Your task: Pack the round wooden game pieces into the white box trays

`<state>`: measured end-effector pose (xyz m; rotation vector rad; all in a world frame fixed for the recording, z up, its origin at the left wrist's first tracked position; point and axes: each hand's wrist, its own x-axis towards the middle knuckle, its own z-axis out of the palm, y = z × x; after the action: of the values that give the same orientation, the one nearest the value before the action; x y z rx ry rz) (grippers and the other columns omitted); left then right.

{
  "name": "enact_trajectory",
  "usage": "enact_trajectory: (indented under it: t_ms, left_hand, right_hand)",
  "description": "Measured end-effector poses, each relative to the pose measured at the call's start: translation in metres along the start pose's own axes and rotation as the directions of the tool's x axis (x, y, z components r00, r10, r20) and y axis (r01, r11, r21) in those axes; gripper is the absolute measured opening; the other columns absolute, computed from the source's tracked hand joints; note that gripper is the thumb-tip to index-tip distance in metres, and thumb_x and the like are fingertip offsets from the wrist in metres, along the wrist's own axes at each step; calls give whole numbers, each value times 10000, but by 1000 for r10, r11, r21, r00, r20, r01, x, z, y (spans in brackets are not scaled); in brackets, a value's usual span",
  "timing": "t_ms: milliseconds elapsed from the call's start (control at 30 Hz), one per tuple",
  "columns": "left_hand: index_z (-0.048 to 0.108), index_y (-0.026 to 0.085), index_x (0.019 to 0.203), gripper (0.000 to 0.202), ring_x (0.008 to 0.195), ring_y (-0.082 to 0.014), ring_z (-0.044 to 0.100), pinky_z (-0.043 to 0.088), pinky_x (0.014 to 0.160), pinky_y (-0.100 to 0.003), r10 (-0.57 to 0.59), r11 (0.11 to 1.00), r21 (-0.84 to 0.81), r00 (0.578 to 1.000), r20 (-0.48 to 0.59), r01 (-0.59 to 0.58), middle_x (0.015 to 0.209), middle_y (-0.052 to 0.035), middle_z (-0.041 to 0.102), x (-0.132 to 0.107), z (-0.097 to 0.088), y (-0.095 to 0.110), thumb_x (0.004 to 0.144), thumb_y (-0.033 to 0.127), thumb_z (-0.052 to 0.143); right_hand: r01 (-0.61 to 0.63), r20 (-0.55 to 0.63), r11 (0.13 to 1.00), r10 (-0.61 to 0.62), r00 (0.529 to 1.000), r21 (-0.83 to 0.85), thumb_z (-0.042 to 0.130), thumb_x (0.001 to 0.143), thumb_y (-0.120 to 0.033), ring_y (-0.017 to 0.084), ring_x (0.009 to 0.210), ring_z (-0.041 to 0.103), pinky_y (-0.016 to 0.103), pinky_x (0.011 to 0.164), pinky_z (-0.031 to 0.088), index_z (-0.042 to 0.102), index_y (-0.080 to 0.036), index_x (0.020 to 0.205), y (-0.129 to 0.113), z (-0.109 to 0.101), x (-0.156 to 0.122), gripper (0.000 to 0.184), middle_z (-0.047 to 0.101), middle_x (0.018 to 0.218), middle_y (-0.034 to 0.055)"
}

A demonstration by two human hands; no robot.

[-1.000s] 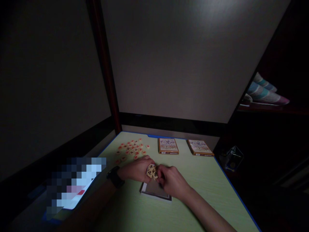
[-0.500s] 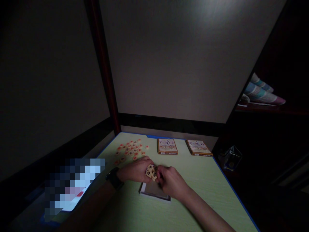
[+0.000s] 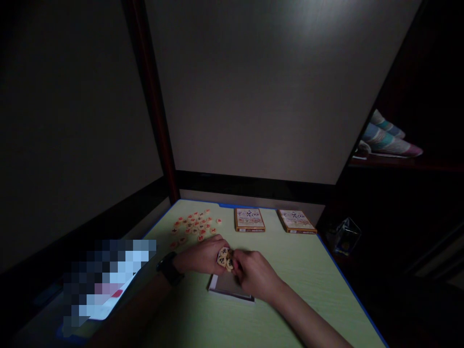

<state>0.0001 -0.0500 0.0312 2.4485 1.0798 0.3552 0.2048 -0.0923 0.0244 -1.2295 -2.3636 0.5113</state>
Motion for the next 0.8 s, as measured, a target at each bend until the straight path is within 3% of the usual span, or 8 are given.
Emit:
enact_trajectory:
  t_ms: [167, 333, 433, 567, 667, 733, 800]
  left_hand:
    - [646, 181, 940, 359, 974, -235, 590, 487, 823, -296, 1, 1000, -5, 1000, 5, -1, 919, -40, 635, -1, -3, 2, 620, 284, 774]
    - [652, 172, 1061, 528, 1008, -249, 604, 498, 856, -311, -51, 998, 39, 999, -3, 51, 1060, -74, 648, -2, -13, 1, 579, 321, 808]
    - [640, 160, 1132, 575, 963, -228, 625, 506, 840, -299, -56, 998, 17, 997, -55, 57, 1100, -82, 659, -5, -23, -6, 591, 293, 783]
    - [657, 156, 1082, 437, 828, -170, 639, 521, 749, -264, -94, 991, -111, 978, -188, 73, 1056, -69, 693, -3, -34, -19, 646, 183, 670]
    - [677, 164, 986, 340, 740, -144, 636, 517, 671, -239, -213, 954, -277, 902, -376, 110, 967, -51, 716, 4, -40, -27, 659, 123, 592]
    - [684, 161, 919, 275, 701, -141, 638, 509, 632, -228, -341, 902, -414, 791, -509, 122, 866, -39, 715, 9, -44, -33, 676, 118, 561]
    - [684, 160, 853, 210, 669, -139, 636, 500, 610, -223, -469, 847, -516, 633, -616, 126, 772, -27, 696, 12, -50, -40, 697, 132, 546]
  right_hand:
    - [18, -15, 999, -18, 1000, 31, 500, 698, -13, 125, 569, 529, 209, 547, 321, 517, -209, 728, 0, -1, 0, 199, 624, 648, -18]
    - [24, -12, 997, -23, 1000, 75, 513, 690, -6, 115, 563, 524, 201, 544, 318, 511, -211, 726, 2, -5, 1, 208, 623, 645, -32]
    - [10, -11, 995, -9, 1000, 99, 523, 684, -2, 109, 565, 519, 195, 539, 309, 498, -213, 722, 4, -7, 1, 216, 602, 630, -45]
    - [-25, -1, 995, 26, 1000, 94, 558, 720, -48, 110, 556, 498, 199, 529, 294, 487, -214, 729, 4, -8, 1, 181, 575, 616, -49]
    - [-24, 25, 994, 22, 999, 108, 561, 729, -57, 113, 572, 508, 198, 540, 308, 480, -214, 722, 4, -7, 0, 177, 585, 632, -42]
    - [-19, 35, 993, 15, 999, 114, 558, 732, -59, 114, 572, 508, 199, 541, 311, 473, -215, 718, 5, -6, 0, 178, 583, 629, -40]
    - [-17, 39, 993, 12, 999, 115, 555, 732, -61, 115, 565, 501, 202, 538, 309, 470, -216, 719, 6, -5, 0, 177, 579, 623, -40]
